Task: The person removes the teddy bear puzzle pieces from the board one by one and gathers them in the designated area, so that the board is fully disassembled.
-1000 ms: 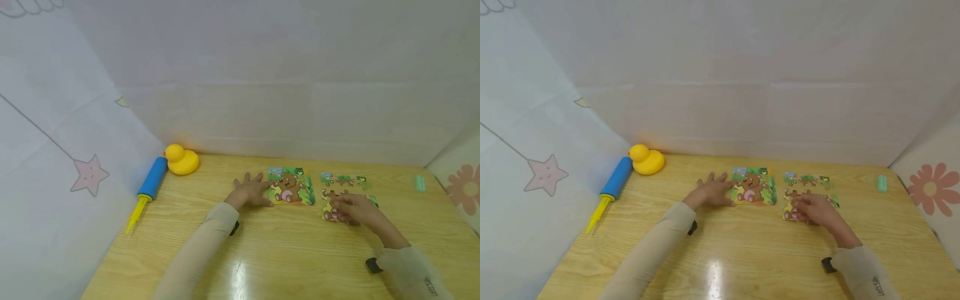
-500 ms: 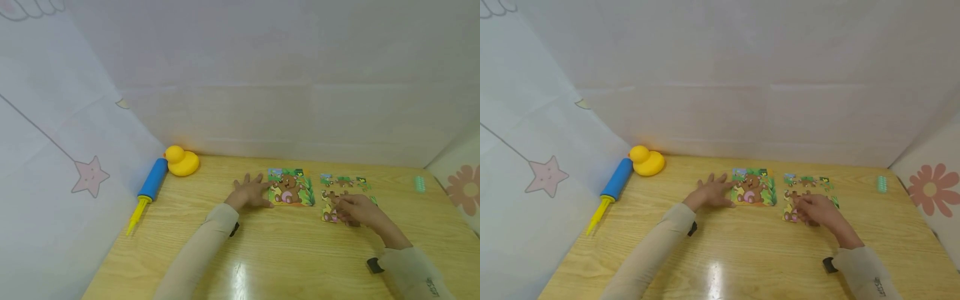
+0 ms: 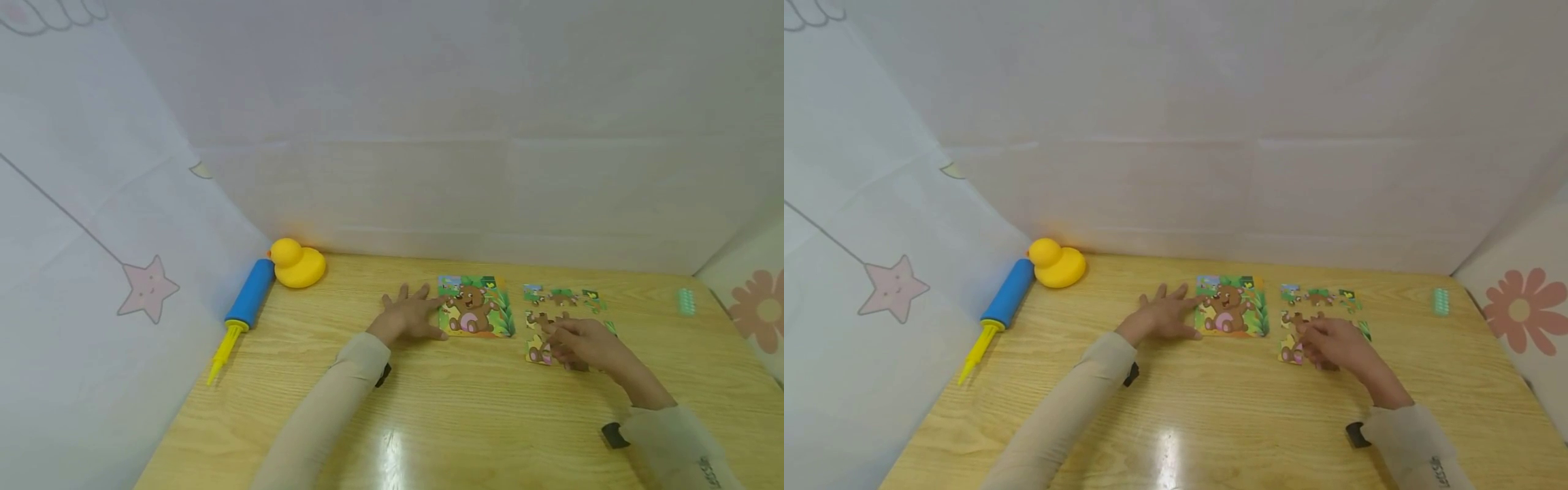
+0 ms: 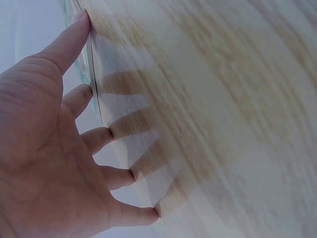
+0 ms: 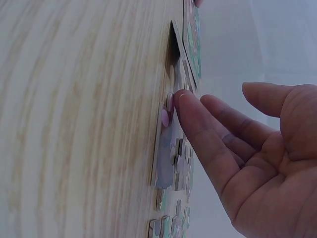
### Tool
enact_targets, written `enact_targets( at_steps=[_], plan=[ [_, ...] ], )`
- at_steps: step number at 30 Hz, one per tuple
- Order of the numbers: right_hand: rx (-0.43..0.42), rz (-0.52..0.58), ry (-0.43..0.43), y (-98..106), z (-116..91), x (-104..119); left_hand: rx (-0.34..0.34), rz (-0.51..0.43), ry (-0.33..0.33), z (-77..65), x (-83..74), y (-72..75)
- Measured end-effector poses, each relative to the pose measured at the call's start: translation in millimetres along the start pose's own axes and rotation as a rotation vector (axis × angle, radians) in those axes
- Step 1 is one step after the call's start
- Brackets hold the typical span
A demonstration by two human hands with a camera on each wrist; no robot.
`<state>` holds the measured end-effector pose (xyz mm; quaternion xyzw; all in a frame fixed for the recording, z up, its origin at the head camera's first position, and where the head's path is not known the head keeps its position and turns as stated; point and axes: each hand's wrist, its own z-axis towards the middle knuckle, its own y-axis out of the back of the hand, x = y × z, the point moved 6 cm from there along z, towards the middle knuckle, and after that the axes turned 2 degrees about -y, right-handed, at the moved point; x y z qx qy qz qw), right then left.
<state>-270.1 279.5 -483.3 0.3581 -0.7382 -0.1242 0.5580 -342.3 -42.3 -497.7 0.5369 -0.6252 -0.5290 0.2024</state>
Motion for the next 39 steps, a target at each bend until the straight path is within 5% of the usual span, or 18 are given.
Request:
enact_targets(
  at_steps=[22, 33, 39],
  plan=[
    [0.006, -0.054, 0.036, 2.9, -6.2, 3.3, 0.024, -0.009, -0.015, 1.8, -3.3, -0.4],
    [-0.008, -0.075, 0.092, 8.1, -4.3, 9.7, -0.057, 0.010, -0.067, 2.4, 4.7, -0.3],
    [-0.149, -0.223, 0.219, 15.4, -3.3, 23.0, -0.136, 0.044, -0.035, -2.6, 19.9, 1.4]
  ],
)
